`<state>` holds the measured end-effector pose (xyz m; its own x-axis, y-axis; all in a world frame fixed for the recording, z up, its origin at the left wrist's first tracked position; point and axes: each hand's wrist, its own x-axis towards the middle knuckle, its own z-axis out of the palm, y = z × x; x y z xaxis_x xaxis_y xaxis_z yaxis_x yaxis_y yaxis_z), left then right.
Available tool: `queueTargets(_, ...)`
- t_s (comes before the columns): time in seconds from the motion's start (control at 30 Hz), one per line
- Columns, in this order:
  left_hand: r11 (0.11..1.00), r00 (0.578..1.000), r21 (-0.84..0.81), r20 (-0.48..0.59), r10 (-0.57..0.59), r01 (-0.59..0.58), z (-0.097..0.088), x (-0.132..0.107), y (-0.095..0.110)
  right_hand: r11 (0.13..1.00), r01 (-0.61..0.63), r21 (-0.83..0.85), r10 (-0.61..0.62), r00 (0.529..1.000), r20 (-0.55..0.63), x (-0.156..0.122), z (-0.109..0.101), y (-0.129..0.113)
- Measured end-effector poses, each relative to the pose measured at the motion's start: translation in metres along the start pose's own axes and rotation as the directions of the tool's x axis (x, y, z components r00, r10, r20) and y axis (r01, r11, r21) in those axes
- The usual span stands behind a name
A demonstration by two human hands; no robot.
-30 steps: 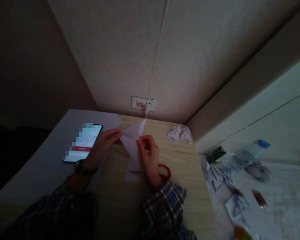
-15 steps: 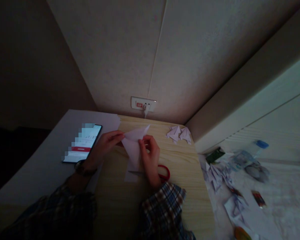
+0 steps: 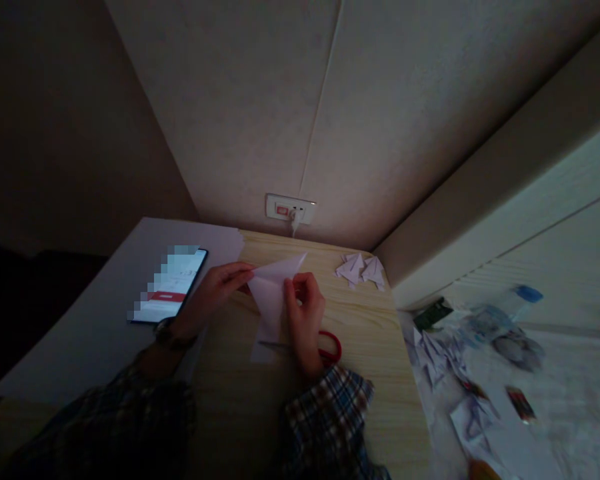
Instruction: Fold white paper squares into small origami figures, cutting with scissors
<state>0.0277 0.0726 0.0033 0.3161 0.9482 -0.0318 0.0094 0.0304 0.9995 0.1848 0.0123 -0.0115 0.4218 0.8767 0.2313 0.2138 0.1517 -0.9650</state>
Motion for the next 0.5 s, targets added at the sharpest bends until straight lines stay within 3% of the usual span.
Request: queueTargets(0.5, 0.998, 0.997, 0.068, 0.081, -0.020, 0.015, -0.0029, -0.0005, 0.0007, 1.000, -0.024, 0.015, 0.023, 0.998, 0.066, -0.0013, 0.0004, -0.0025)
